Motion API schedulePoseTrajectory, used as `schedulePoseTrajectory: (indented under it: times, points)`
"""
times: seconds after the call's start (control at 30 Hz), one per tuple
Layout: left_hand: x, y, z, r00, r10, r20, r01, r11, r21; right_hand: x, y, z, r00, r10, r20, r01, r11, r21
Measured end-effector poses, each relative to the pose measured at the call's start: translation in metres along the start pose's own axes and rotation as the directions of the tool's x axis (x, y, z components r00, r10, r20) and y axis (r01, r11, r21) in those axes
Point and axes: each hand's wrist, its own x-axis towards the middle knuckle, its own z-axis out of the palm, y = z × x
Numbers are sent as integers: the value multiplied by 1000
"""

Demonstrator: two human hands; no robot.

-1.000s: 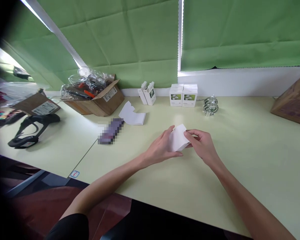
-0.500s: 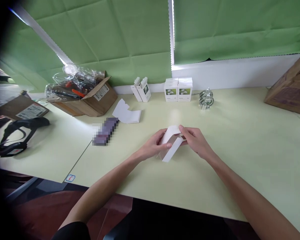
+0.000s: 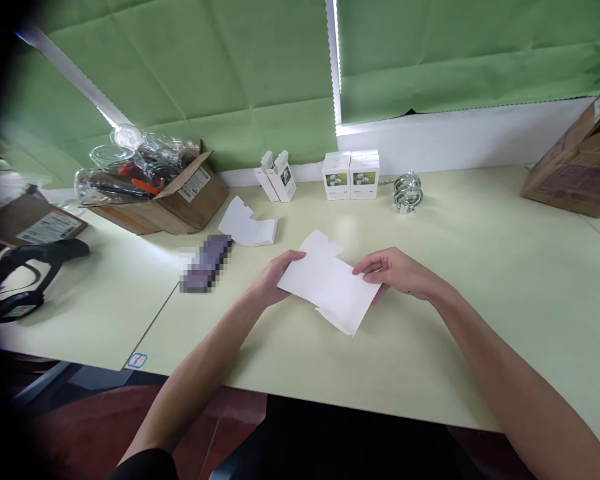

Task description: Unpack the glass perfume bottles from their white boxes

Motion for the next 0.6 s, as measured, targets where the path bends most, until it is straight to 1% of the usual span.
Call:
schedulePoseTrajectory:
  times: [0.1, 0.17, 0.23, 0.3, 0.37, 0.47, 0.53, 0.6]
  points:
    - [4, 5, -10, 995, 49, 92, -52, 998, 33, 3, 3, -1, 995, -14, -98, 17, 999, 31]
    - [8, 6, -14, 985, 103, 139, -104, 995, 4, 5, 5, -2, 988, -15, -156, 30, 995, 94]
    - [12, 3, -15, 975, 133, 176, -132, 991, -18, 8, 7, -3, 978, -19, -206, 51, 987, 151]
    - [15, -3, -10, 970, 128, 207, -134, 991, 17, 11, 10, -3, 968, -33, -251, 77, 983, 165]
    - [16, -10, -2, 969, 117, 218, -141, 985, 96, 13, 13, -2, 959, -57, -277, 96, 987, 131]
    - [15, -18, 7, 975, 132, 180, -164, 970, 181, 14, 14, 2, 956, -81, -280, 104, 992, 68]
    - [14, -18, 8, 975, 139, 173, -170, 970, 174, 13, 14, 3, 952, -76, -298, 97, 994, 56]
    - [12, -15, 6, 968, 137, 209, -170, 974, 152, 13, 13, 4, 945, -61, -322, 96, 991, 93]
